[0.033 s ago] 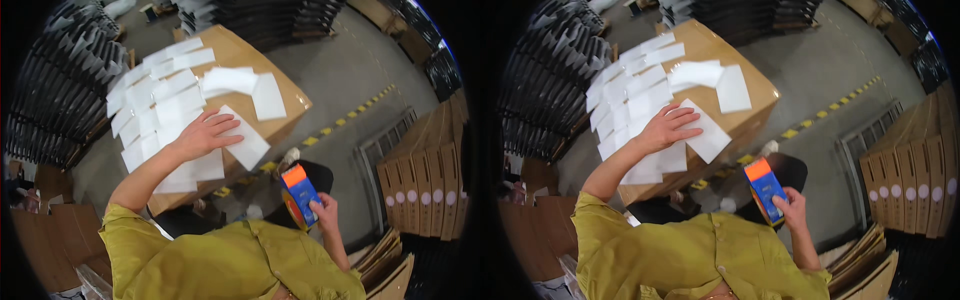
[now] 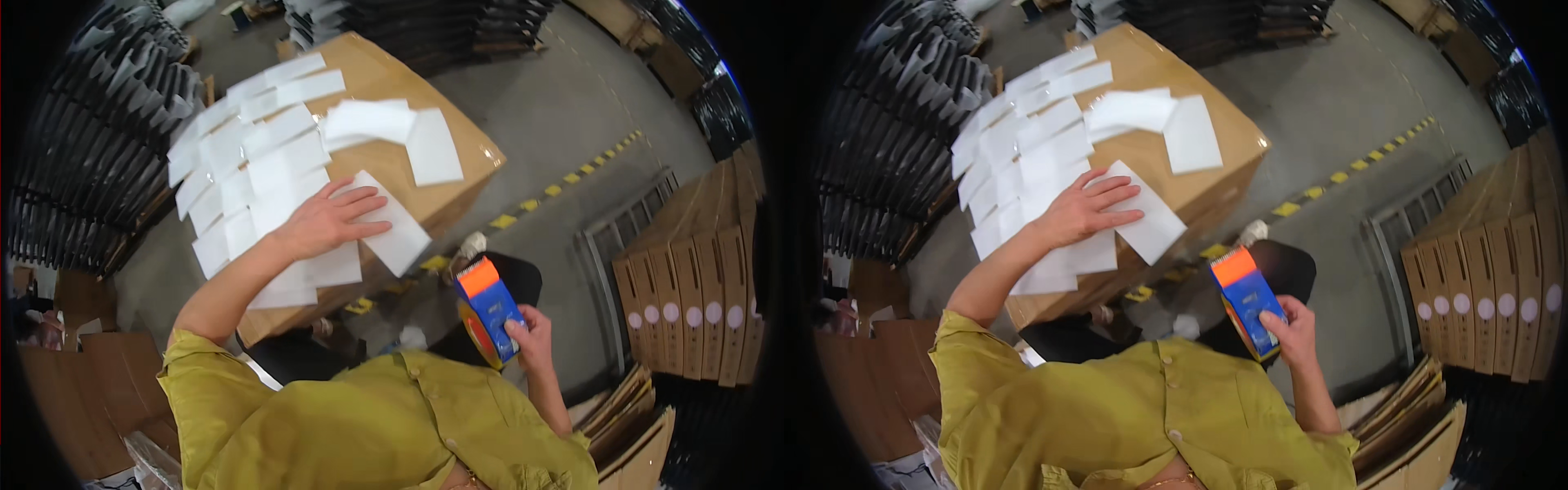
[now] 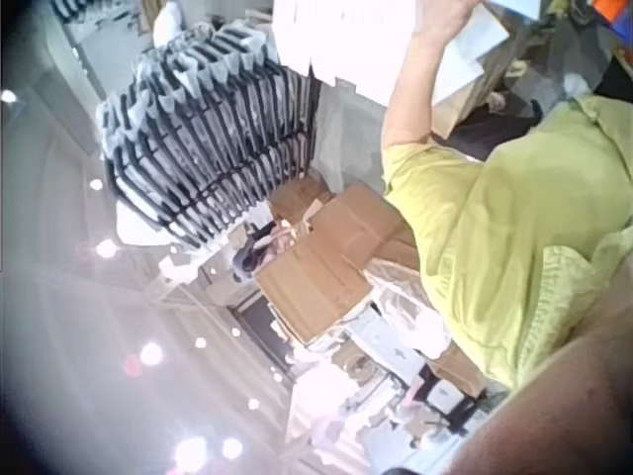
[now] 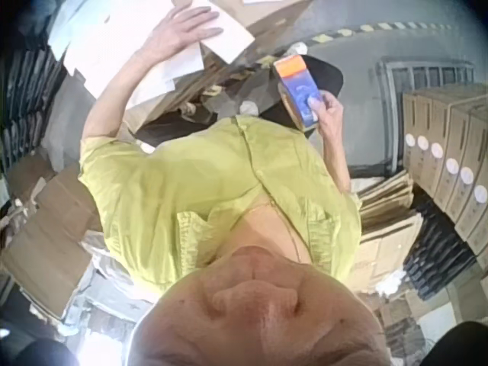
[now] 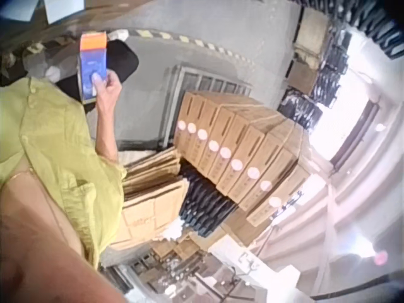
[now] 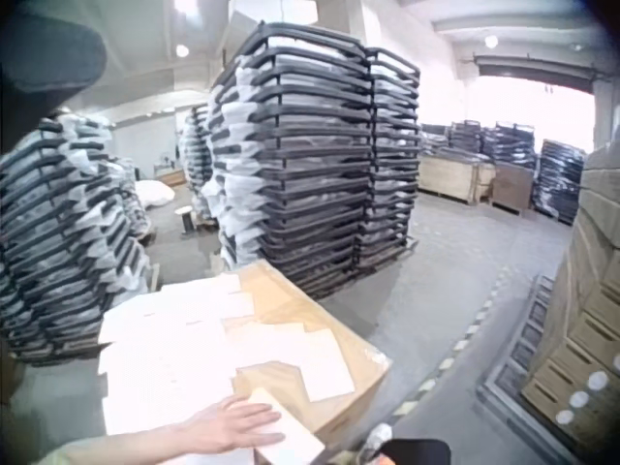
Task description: Applying adhesive tape to small foam sheets using a tape dispenser.
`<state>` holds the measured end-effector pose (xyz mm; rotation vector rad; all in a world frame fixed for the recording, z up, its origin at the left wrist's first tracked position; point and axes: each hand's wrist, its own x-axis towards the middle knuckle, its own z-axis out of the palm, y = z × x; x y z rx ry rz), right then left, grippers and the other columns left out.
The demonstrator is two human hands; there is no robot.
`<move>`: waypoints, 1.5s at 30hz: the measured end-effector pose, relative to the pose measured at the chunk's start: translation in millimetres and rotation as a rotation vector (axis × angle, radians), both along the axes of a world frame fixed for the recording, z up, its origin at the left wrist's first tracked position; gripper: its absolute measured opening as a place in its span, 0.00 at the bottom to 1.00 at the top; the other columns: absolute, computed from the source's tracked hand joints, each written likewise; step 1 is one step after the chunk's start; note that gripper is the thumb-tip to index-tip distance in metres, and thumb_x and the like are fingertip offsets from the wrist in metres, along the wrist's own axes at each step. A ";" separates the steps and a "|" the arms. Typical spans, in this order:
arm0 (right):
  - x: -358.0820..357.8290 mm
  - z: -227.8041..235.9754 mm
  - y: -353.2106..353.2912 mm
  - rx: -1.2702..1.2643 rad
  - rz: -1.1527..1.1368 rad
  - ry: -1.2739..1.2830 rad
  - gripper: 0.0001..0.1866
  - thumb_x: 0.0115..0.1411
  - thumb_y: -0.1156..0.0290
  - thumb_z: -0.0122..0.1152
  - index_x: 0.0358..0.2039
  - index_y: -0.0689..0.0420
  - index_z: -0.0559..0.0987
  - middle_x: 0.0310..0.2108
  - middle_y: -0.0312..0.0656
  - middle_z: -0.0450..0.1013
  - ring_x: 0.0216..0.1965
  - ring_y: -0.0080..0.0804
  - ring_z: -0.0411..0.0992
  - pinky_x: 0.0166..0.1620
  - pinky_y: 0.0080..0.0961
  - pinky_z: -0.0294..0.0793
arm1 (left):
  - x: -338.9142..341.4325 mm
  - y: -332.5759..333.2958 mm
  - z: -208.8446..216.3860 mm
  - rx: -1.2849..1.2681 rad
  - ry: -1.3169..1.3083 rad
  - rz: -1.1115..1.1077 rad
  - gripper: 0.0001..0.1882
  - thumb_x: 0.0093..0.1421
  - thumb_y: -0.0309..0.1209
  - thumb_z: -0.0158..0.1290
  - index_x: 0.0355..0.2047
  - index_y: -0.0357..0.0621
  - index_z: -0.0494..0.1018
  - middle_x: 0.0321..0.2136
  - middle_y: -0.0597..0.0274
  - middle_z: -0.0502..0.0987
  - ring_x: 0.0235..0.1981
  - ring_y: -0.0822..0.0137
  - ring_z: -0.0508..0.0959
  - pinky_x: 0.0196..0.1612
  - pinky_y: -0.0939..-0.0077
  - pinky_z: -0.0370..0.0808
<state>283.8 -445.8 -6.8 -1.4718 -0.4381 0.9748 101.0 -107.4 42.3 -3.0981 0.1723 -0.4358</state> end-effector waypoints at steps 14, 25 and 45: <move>-23.9 28.9 -9.5 0.230 0.208 -0.040 0.22 0.42 0.71 0.65 0.37 0.68 0.70 0.29 0.42 0.73 0.29 0.21 0.70 0.34 0.16 0.70 | 19.7 -126.1 15.7 -1.965 0.521 0.384 0.21 0.52 0.46 0.52 0.36 0.42 0.70 0.32 0.67 0.72 0.33 0.76 0.69 0.34 0.82 0.67; -23.4 36.0 1.3 0.309 0.321 -0.054 0.23 0.41 0.75 0.65 0.38 0.69 0.69 0.30 0.44 0.73 0.31 0.23 0.71 0.36 0.18 0.70 | 4.6 -133.3 11.5 -2.267 0.358 0.345 0.11 0.55 0.39 0.50 0.30 0.45 0.70 0.27 0.71 0.71 0.28 0.79 0.69 0.32 0.82 0.67; -22.7 46.6 12.0 0.120 0.292 -0.036 0.20 0.43 0.73 0.65 0.37 0.67 0.70 0.29 0.40 0.72 0.29 0.18 0.69 0.33 0.15 0.69 | 6.7 -72.0 25.7 -1.251 0.082 0.624 0.09 0.53 0.30 0.49 0.25 0.36 0.74 0.14 0.61 0.72 0.15 0.73 0.71 0.22 0.79 0.68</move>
